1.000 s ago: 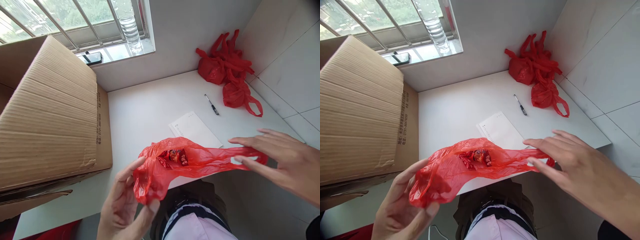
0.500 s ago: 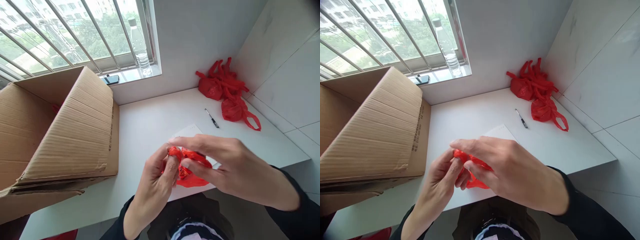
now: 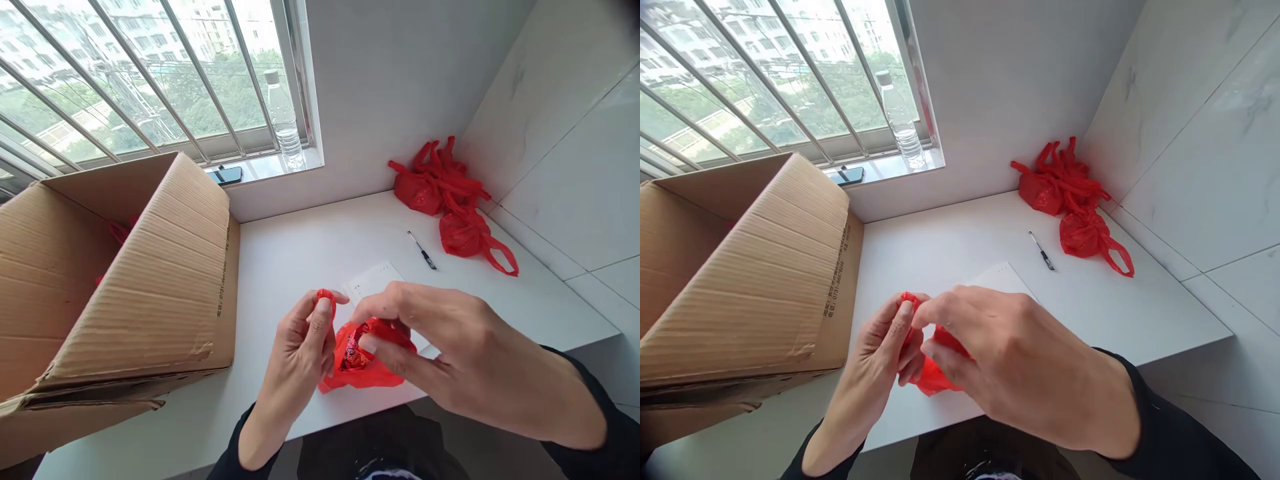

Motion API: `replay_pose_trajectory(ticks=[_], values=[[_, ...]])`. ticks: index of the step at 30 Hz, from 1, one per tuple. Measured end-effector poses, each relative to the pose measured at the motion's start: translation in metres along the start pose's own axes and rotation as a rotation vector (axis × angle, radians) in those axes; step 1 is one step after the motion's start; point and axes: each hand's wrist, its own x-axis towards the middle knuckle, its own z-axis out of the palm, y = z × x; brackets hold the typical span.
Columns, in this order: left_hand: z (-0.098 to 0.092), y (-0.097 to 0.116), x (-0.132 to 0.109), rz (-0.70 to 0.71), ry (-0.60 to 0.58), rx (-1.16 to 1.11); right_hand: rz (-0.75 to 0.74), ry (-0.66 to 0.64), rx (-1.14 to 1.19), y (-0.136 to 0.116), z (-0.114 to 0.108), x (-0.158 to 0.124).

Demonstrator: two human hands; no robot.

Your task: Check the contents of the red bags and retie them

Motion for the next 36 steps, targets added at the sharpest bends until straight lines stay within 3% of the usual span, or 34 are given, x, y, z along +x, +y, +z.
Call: replay_pose_trajectory(ticks=[5,7,11,16,21,25,28,30,32,36], values=[[0.01,0.009,-0.006,0.213,-0.16,0.214,-0.106,-0.037,-0.071,-0.007,0.009,0.012],[0.01,0.008,-0.005,0.223,-0.206,0.243,-0.116,-0.033,-0.048,-0.006,0.011,0.015],[0.002,0.001,0.002,0.099,-0.223,0.022,-0.019,0.068,-0.064,0.008,0.01,0.014],[-0.012,-0.009,0.008,0.01,-0.238,-0.063,0.136,-0.046,0.095,0.026,0.016,0.011],[-0.023,-0.016,0.016,-0.099,-0.154,-0.125,0.191,-0.018,0.109,0.024,0.018,0.001],[-0.029,-0.016,0.019,-0.092,-0.201,-0.153,0.218,-0.071,0.257,0.03,0.029,-0.004],[-0.032,-0.016,0.017,-0.038,-0.259,-0.071,0.298,-0.085,0.457,0.041,0.046,-0.002],[-0.033,-0.018,0.014,0.025,-0.233,0.039,0.384,-0.137,0.567,0.047,0.057,-0.001],[-0.033,-0.025,0.013,0.156,-0.141,0.244,0.468,-0.162,0.616,0.052,0.065,-0.001],[-0.03,-0.047,0.017,0.571,0.159,0.615,0.554,-0.199,0.724,0.058,0.074,-0.005]])
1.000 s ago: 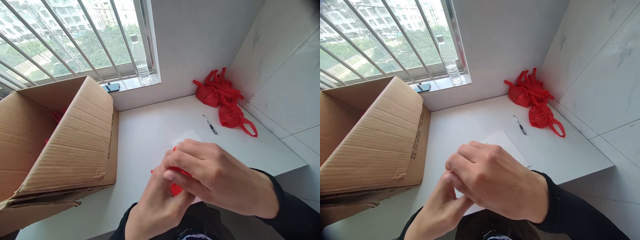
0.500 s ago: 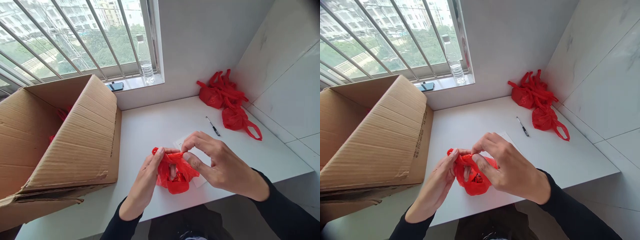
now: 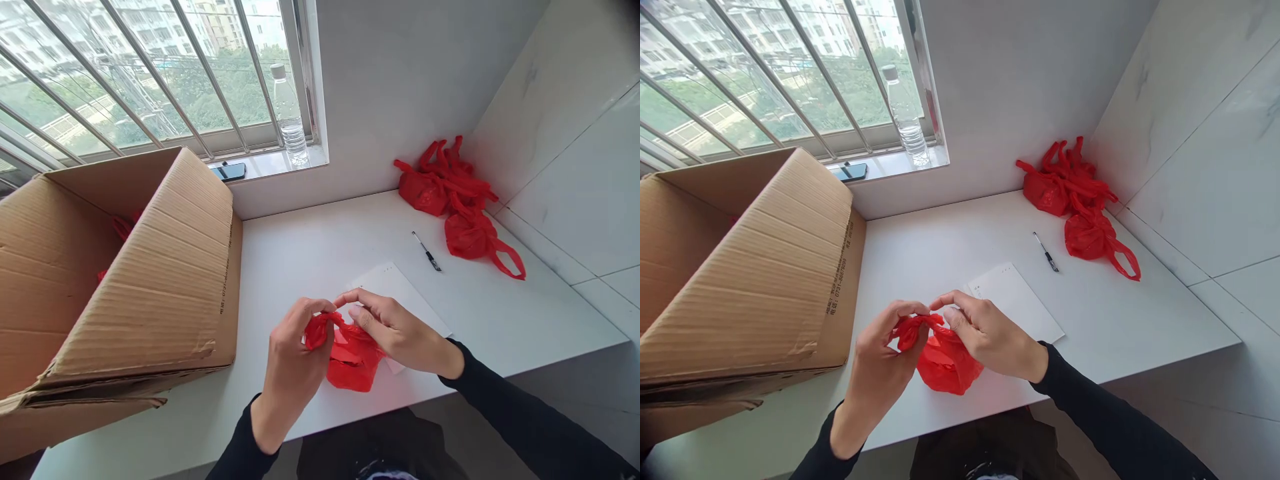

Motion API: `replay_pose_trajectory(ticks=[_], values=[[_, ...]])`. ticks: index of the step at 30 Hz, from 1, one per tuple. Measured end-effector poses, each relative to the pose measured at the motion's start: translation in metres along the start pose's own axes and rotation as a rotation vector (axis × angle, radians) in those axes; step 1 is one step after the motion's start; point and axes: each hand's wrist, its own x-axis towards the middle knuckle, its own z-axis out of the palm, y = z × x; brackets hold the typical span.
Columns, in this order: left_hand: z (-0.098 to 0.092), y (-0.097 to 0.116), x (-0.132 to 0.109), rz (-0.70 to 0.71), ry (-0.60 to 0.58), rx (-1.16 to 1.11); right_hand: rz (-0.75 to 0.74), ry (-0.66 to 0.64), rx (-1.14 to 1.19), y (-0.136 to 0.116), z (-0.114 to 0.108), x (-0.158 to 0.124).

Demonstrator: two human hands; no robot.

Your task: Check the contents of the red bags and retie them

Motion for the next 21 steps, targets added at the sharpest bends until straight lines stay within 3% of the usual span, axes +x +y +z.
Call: replay_pose_trajectory(ticks=[2,4,8,11,16,19,21], values=[[0.007,-0.007,-0.003,0.075,0.062,0.032,0.004,-0.059,0.07,0.003,0.001,0.002],[0.01,-0.011,-0.003,0.123,0.041,0.054,-0.037,-0.06,0.086,0.003,0.003,0.004],[0.005,-0.018,-0.008,0.221,-0.053,0.269,-0.121,0.11,-0.1,-0.001,0.001,0.001],[-0.007,-0.036,-0.029,0.234,-0.131,0.384,-0.077,0.218,-0.267,0.007,-0.009,-0.015],[-0.032,-0.082,-0.093,0.101,-0.107,0.51,0.224,0.333,-0.299,0.047,-0.029,-0.058],[-0.029,-0.085,-0.11,-0.044,-0.079,0.357,0.29,0.405,-0.201,0.062,-0.017,-0.07],[-0.015,-0.077,-0.105,-0.041,-0.062,0.255,0.252,0.505,-0.133,0.064,0.001,-0.067]])
